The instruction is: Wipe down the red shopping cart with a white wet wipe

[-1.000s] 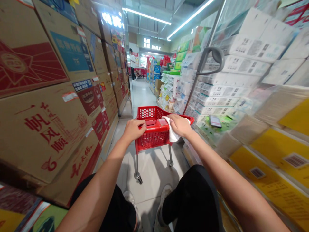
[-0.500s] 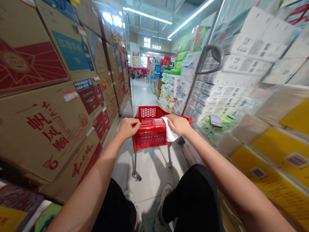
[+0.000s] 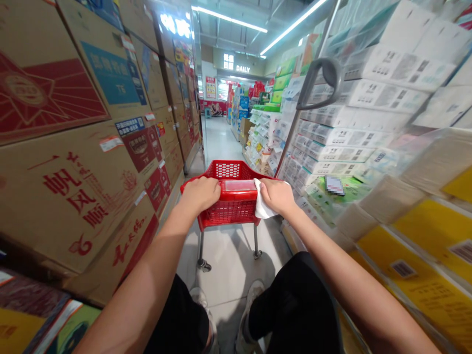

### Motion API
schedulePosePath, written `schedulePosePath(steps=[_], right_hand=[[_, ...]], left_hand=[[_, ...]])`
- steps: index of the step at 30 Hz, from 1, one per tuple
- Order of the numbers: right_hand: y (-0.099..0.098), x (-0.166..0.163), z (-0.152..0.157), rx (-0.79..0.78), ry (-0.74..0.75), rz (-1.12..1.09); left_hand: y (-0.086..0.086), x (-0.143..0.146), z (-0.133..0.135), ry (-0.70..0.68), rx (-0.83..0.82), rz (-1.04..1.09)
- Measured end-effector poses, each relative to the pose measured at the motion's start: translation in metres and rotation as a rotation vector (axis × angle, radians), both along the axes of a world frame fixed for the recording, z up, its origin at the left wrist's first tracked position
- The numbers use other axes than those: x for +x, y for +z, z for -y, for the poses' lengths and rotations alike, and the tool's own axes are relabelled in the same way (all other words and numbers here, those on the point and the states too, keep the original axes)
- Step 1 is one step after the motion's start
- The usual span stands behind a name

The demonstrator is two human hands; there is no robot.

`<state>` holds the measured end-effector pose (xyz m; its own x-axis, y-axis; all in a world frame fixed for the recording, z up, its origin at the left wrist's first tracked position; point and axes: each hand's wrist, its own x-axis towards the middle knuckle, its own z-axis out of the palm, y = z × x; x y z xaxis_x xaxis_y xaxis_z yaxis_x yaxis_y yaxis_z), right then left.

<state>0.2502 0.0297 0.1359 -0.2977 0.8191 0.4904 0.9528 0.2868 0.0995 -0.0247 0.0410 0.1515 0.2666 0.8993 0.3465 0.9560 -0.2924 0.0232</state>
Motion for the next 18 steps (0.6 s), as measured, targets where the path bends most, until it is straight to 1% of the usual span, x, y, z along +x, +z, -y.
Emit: schedulePosePath(steps=[2, 3, 7, 9, 11, 14, 16, 18], right_hand=[[-0.003, 0.004, -0.002, 0.006, 0.011, 0.004], [-0.004, 0.008, -0.003, 0.014, 0.021, 0.006], [-0.013, 0.021, -0.007, 0.077, 0.055, -0.046], [-0.018, 0.013, -0.005, 0.115, 0.014, -0.108], [-0.02, -0.004, 0.0, 0.147, -0.035, -0.163], [-0.02, -0.027, 0.006, 0.182, -0.024, -0.2], [-0.02, -0.027, 0.007, 0.176, -0.001, -0.174], [-0.019, -0.016, 0.005, 0.151, -0.003, -0.127]], left_hand=[[-0.004, 0.002, 0.002, 0.08, 0.043, -0.015], [-0.006, 0.001, 0.003, 0.096, 0.066, -0.024], [-0.012, -0.005, 0.003, 0.105, 0.107, -0.041], [-0.012, -0.004, 0.003, 0.114, 0.117, -0.028], [-0.013, -0.001, 0.003, 0.128, 0.13, -0.016], [-0.014, 0.003, 0.002, 0.14, 0.132, -0.012], [-0.014, 0.002, 0.001, 0.129, 0.127, -0.016], [-0.013, 0.0, 0.001, 0.116, 0.121, -0.022]])
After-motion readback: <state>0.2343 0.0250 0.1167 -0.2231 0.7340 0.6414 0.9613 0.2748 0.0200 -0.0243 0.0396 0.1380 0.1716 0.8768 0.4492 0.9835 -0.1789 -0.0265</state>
